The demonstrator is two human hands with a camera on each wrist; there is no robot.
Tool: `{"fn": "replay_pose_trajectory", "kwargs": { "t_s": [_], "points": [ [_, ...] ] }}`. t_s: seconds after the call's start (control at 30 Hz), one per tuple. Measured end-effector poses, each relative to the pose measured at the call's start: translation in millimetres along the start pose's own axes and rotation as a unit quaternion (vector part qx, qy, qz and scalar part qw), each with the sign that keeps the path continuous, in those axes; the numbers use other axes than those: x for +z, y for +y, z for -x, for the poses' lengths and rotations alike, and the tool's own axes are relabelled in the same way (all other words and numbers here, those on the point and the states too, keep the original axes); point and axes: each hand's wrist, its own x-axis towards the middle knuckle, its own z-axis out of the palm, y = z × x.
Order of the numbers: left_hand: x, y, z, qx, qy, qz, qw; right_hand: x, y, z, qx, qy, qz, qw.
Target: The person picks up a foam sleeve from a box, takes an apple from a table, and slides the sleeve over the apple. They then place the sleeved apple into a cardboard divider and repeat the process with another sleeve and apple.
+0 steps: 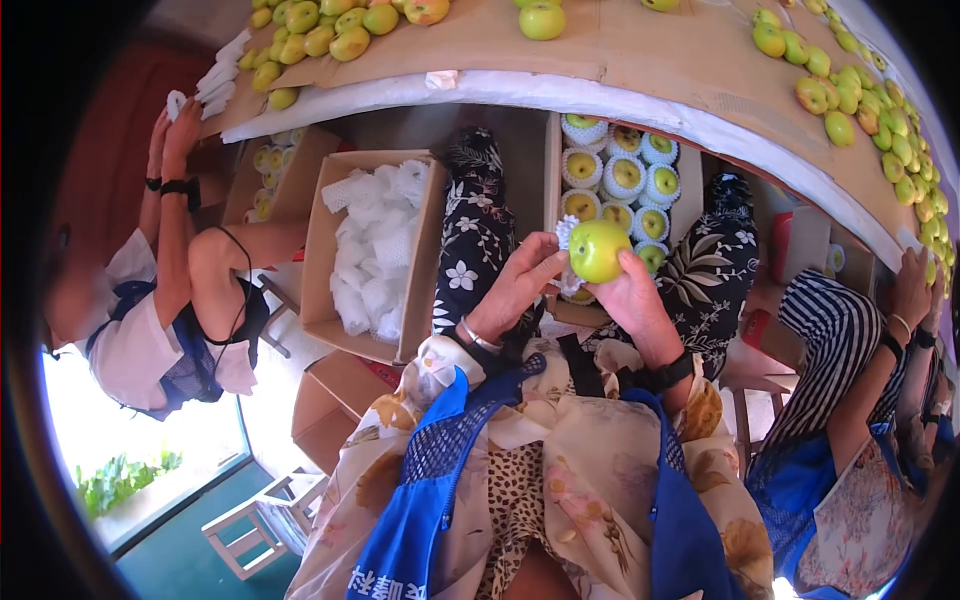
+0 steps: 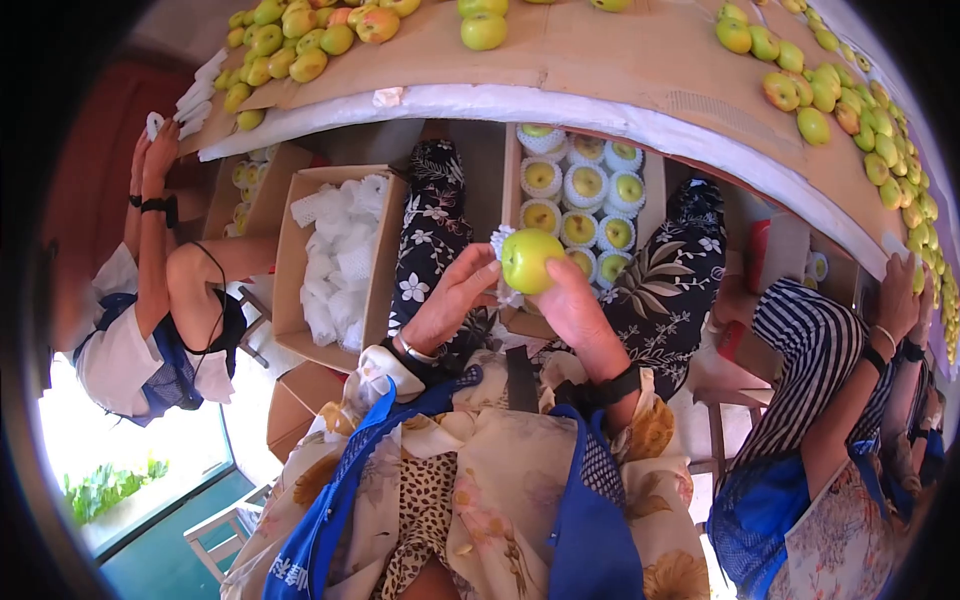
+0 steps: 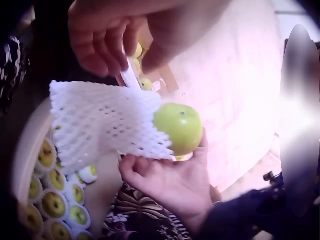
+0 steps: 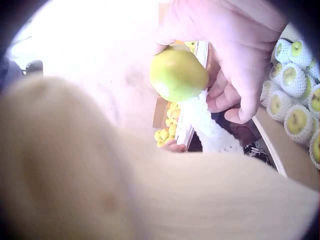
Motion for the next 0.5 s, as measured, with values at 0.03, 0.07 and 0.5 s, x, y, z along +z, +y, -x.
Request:
{"fn": "replay_pose_trajectory", "kwargs": {
  "t_s": [0.03, 0.07, 0.5],
  "points": [
    [-1.3, -1.4, -0.7, 0.001, 0.003, 0.0, 1.0, -0.8, -0.9, -0.1, 0.011, 0.009, -0.029, 0.999],
    [-4.4, -4.3, -2.4, 0.001, -0.019, -0.024, 1.0, -2.2, -2.2, -0.3, 0.023, 0.018, -0.058, 0.998],
    [-16.3, -25.1, -10.6, -0.037, 0.013, -0.019, 0.999, -5.7, 6.1, 1.5, 0.012, 0.018, 0.118, 0.993]
  ]
}}
